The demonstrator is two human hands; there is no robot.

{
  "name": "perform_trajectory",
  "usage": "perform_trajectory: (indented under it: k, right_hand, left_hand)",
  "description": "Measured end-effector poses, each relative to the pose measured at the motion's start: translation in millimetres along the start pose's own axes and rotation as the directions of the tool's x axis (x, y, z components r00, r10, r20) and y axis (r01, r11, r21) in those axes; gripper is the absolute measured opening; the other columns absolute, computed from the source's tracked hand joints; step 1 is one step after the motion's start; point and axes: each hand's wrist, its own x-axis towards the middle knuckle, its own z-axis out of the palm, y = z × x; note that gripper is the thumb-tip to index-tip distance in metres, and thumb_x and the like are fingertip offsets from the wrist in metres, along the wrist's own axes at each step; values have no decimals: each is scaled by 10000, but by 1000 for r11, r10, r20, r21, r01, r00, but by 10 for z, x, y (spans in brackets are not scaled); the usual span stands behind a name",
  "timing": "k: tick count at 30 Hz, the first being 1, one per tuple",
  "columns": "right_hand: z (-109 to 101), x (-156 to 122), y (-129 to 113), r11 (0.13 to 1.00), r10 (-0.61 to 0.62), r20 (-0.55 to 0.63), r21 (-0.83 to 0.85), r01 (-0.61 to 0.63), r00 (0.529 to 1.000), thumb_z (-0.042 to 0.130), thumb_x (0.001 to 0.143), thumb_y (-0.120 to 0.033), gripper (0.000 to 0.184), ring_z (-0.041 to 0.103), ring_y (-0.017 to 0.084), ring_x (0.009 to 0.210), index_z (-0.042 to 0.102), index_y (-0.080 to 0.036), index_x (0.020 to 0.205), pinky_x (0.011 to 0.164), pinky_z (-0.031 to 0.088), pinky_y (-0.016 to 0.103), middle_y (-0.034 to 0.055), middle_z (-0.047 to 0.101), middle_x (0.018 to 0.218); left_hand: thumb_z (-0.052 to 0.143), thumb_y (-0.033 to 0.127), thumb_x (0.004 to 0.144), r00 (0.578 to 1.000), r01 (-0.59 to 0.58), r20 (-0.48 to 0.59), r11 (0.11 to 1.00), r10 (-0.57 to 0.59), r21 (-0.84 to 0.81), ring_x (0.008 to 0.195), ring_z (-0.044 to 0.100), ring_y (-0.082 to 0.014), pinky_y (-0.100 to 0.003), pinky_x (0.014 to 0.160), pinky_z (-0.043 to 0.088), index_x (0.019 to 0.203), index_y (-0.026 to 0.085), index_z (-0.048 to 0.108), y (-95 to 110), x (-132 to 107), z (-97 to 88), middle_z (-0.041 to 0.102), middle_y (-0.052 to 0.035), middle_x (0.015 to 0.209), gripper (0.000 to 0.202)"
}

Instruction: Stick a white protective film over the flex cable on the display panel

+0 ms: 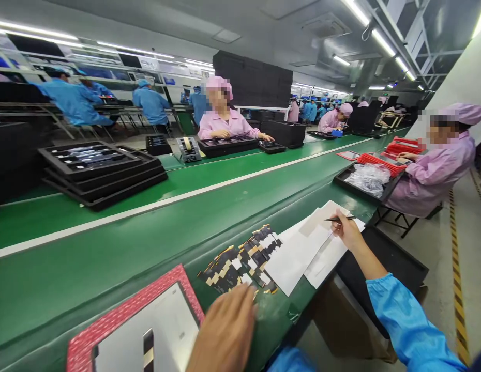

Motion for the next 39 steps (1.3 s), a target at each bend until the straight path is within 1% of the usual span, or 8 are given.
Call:
perform_trajectory:
  k: [3, 6, 8, 12, 20, 25, 29, 39]
  right_hand:
    - [6, -27, 60, 1000, 1, 91, 4, -2, 996, 316, 904, -627, 490, 680, 365, 852, 604, -305, 1134, 579, 462, 437, 135, 689, 925]
    - [-15, 10, 118, 1000, -18, 204, 7, 17, 979, 344, 875, -587, 448, 673, 381, 863, 561, -325, 1167, 577, 456, 444, 112, 683, 941]
    - [-43, 64, 169, 999, -37, 225, 24, 32, 974, 397, 845, -578, 434, 673, 366, 794, 531, -303, 1153, 549, 450, 435, 105, 662, 910]
    - [-99, 171, 268, 998, -56, 254, 28, 50, 966, 475, 831, -556, 348, 678, 340, 770, 507, -308, 1074, 539, 479, 416, 75, 646, 877]
    - [-15, 214, 272, 992, -69, 353, 127, 25, 933, 533, 852, -583, 319, 690, 291, 699, 533, -267, 898, 510, 515, 385, 61, 655, 802]
    - [122, 222, 165, 998, -54, 408, 37, 43, 911, 609, 811, -554, 278, 685, 280, 690, 582, -281, 851, 501, 538, 371, 39, 678, 770]
    - [185, 253, 105, 999, -43, 397, -11, 51, 917, 575, 819, -575, 309, 676, 261, 617, 599, -271, 865, 487, 523, 370, 40, 684, 769]
    - [298, 330, 159, 999, -25, 379, -33, 40, 925, 518, 851, -560, 279, 682, 242, 635, 553, -287, 899, 487, 506, 336, 19, 686, 756]
  left_hand:
    - [408, 432, 960, 953, -228, 193, 972, 234, -49, 1295, 609, -280, -501, 1052, 548, 1431, 440, 401, 531, 693, 437, 607, 15, 1435, 471]
    - [432, 466, 969, 904, -305, 282, 947, 321, -100, 1412, 483, -300, -512, 1136, 488, 1480, 347, 356, 960, 1154, 777, 476, -54, 1546, 530]
    - [447, 494, 966, 893, -315, 302, 943, 334, -111, 1449, 430, -303, -526, 1173, 449, 1509, 331, 302, 1070, 1317, 924, 425, -59, 1579, 585]
    - [397, 523, 986, 872, -336, 337, 935, 355, -116, 1406, 493, -298, -567, 1187, 413, 1504, 355, 309, 945, 1376, 977, 524, -46, 1513, 551]
    - [364, 446, 1008, 858, -339, 357, 930, 368, -145, 1267, 608, -214, -486, 1190, 422, 1404, 413, 424, 582, 1347, 675, 654, 40, 1348, 402]
    - [382, 437, 997, 895, -300, 303, 944, 328, -136, 1274, 595, -232, -412, 1084, 518, 1377, 382, 461, 602, 1594, 809, 626, 3, 1382, 392]
    - [435, 423, 987, 887, -320, 296, 934, 354, -158, 1336, 552, -240, -444, 1107, 495, 1341, 337, 498, 631, 1738, 950, 565, -27, 1459, 371]
    - [426, 440, 995, 875, -297, 345, 940, 339, -170, 1378, 513, -240, -475, 1144, 435, 1359, 307, 494, 601, 1736, 1054, 550, -38, 1479, 394]
